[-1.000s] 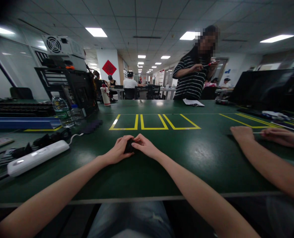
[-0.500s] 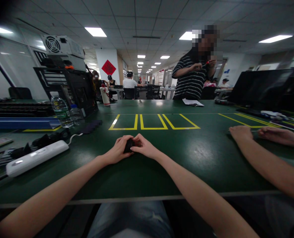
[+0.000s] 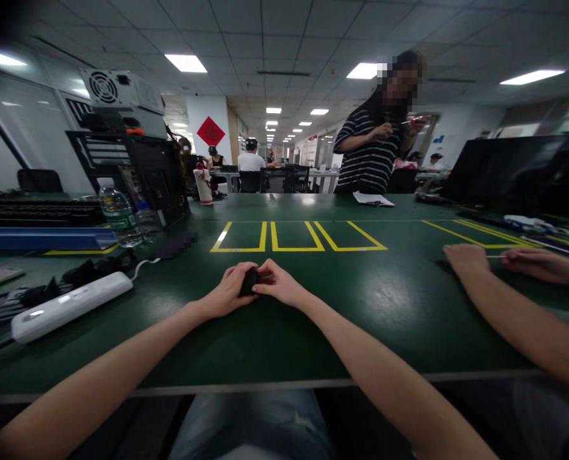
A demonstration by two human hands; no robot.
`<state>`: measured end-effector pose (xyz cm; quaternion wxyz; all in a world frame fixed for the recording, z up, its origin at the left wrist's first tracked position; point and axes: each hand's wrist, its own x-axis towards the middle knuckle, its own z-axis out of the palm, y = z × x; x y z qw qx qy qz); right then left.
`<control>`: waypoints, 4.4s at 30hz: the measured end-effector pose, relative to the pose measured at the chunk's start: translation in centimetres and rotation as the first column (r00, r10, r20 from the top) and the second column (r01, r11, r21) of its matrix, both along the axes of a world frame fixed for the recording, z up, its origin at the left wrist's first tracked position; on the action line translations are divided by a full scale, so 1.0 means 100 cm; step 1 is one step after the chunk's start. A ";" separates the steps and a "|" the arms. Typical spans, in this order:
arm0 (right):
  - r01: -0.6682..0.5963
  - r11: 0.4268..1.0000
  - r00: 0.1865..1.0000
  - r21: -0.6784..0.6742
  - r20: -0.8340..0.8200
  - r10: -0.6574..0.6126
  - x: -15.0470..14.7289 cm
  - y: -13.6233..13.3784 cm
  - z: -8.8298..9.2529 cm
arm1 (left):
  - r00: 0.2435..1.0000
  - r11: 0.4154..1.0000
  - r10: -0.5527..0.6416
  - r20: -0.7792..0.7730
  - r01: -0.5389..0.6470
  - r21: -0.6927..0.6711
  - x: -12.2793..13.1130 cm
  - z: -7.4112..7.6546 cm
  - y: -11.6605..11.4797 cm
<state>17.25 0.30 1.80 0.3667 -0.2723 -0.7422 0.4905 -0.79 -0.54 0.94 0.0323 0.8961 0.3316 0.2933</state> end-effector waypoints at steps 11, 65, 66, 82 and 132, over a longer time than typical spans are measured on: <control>0.110 0.994 0.994 -0.002 0.024 -0.110 -0.004 0.003 -0.002 | 1.000 1.000 -0.001 0.011 0.001 -0.011 -0.001 0.000 -0.001; 0.068 0.998 0.998 -0.005 0.001 -0.068 0.000 0.004 -0.004 | 1.000 1.000 0.007 0.006 -0.007 -0.017 0.000 0.002 -0.003; 0.069 0.998 0.998 0.001 0.001 -0.069 0.000 0.003 -0.003 | 1.000 1.000 0.006 0.006 -0.005 -0.017 0.000 0.002 -0.003; 0.106 0.993 0.994 0.054 0.021 -0.107 -0.004 -0.001 0.003 | 1.000 1.000 -0.003 0.008 0.003 -0.015 -0.001 0.002 -0.003; 0.043 0.998 0.999 0.047 0.031 -0.045 -0.008 -0.004 -0.002 | 0.999 0.999 0.031 -0.006 -0.031 0.004 -0.012 0.002 -0.002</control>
